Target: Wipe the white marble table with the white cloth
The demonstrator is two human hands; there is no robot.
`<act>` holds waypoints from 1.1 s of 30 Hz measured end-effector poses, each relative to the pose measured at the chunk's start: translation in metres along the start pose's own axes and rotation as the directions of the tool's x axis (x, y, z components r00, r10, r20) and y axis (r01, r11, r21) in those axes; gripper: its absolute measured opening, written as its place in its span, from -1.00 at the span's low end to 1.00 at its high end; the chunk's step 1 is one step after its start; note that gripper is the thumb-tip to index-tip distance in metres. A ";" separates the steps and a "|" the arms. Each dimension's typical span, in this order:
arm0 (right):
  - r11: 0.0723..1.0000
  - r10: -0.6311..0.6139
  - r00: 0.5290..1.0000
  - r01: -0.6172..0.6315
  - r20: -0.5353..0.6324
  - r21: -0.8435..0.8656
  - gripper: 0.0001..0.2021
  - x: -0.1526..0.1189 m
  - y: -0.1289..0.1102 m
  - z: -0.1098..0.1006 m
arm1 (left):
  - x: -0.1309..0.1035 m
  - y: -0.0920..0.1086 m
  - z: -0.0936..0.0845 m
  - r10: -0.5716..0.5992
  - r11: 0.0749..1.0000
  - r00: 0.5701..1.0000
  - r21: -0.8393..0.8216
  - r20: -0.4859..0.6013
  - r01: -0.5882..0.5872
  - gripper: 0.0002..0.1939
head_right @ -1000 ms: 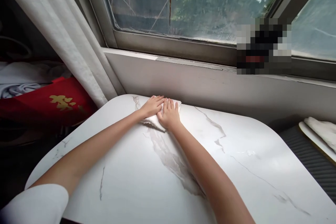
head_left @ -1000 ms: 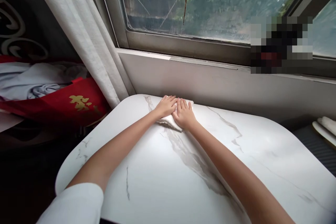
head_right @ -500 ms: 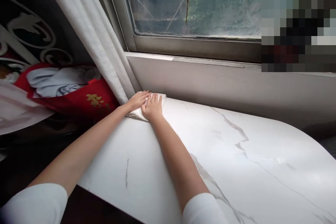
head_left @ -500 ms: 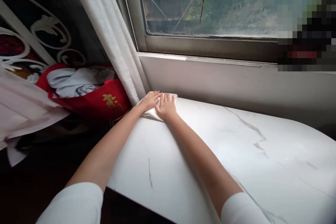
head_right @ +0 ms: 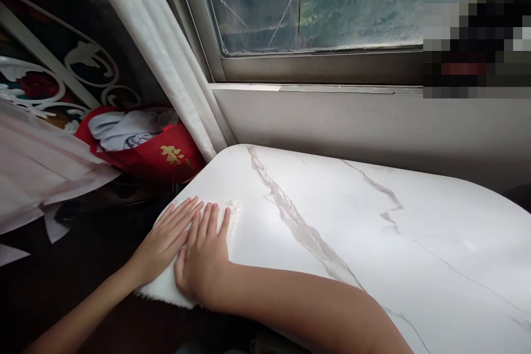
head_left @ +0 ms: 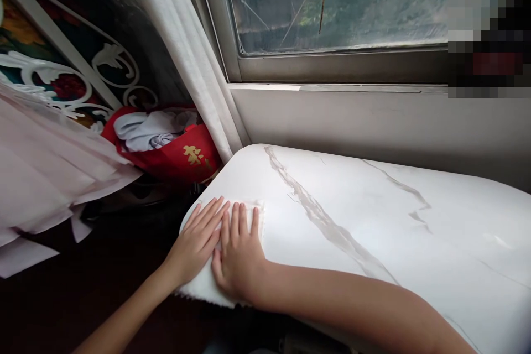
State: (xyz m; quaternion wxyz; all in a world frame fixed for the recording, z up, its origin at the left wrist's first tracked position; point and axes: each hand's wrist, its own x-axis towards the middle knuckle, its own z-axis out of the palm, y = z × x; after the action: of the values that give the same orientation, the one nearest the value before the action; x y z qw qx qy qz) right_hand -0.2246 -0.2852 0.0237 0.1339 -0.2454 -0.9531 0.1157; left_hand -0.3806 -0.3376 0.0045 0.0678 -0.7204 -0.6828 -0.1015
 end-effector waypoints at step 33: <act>0.970 0.200 0.974 -0.212 -0.105 -0.115 -0.40 0.032 0.158 -0.025 | 0.185 0.058 0.046 -0.051 0.995 0.998 -0.088 0.026 0.054 -0.51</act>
State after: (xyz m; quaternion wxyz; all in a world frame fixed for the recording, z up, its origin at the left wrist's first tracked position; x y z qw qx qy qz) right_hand -0.1742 -0.1305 0.0084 0.1495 -0.3562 -0.9206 0.0571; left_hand -0.3111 -0.1506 0.0066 0.0249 -0.7056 -0.6970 -0.1250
